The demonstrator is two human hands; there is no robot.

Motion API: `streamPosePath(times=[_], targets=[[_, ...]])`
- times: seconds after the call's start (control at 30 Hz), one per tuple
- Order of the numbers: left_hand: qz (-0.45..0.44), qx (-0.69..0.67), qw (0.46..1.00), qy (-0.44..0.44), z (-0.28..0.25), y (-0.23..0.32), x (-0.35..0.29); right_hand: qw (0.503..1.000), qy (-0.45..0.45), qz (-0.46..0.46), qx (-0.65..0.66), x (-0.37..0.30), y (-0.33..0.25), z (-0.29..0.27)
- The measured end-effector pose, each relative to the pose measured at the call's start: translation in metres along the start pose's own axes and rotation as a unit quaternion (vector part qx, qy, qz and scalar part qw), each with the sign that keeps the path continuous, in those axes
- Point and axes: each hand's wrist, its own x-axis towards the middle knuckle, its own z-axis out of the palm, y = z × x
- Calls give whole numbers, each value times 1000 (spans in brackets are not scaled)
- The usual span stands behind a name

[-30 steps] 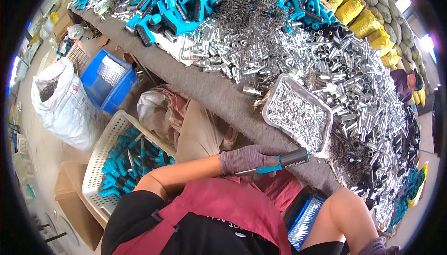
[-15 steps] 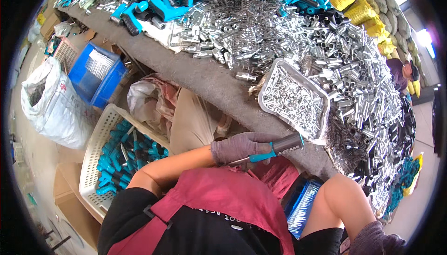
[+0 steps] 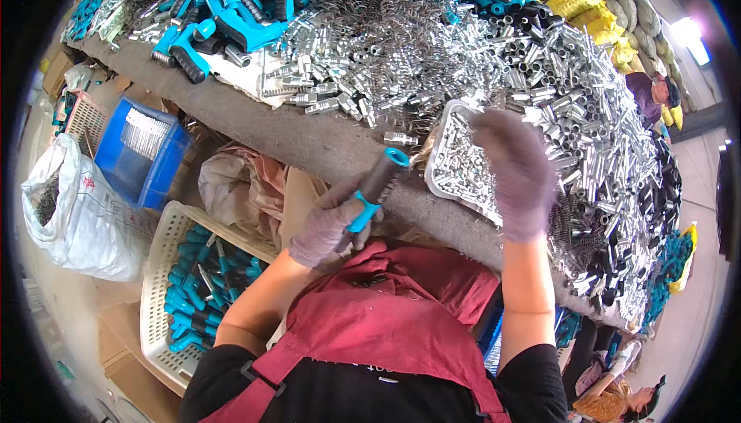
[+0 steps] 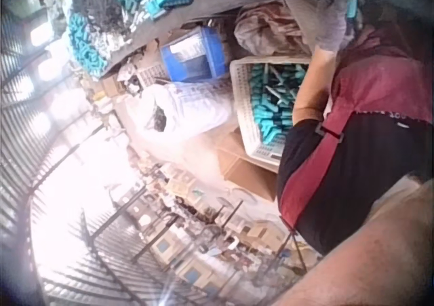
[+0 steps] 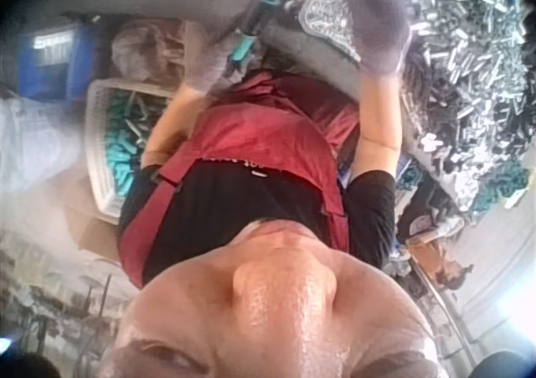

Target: The person assembles tools by taking small pins from a metal tray, inserting metal cylinders and springs into plastic components, and attaching plastic handles to the assemblies by hand.

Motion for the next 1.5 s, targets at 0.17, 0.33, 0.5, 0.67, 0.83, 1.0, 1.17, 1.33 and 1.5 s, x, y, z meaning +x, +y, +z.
streamPosePath(times=[0.17, 0.33, 0.5, 0.67, 0.83, 1.0, 1.17, 1.33, 1.5], targets=[[71, 59, 994, 61, -28, -5, -1, 939, -142, -135, -283, 17, 62, 52], [112, 78, 980, 146, -33, 3, -10, 905, -227, -140, -332, 16, 70, 59], [238, 95, 963, 88, -35, 18, 32, 885, -164, 2, -436, 55, 91, 35], [407, 507, 759, -37, -9, 43, 88, 899, -67, -13, -432, 87, 103, 25], [485, 501, 716, -40, -7, 25, 109, 853, -254, -221, -398, 114, 65, 68], [453, 408, 791, 49, -12, 17, 105, 829, -374, -182, -373, 129, 56, 124], [334, 102, 934, 70, -13, 12, 112, 857, -321, -205, -346, 144, 76, 123], [329, 72, 939, 75, -15, 16, 113, 994, -75, -57, -62, 138, 24, 54], [321, 76, 943, 50, -11, 15, 116, 968, -234, -60, -61, 122, -15, 15]])
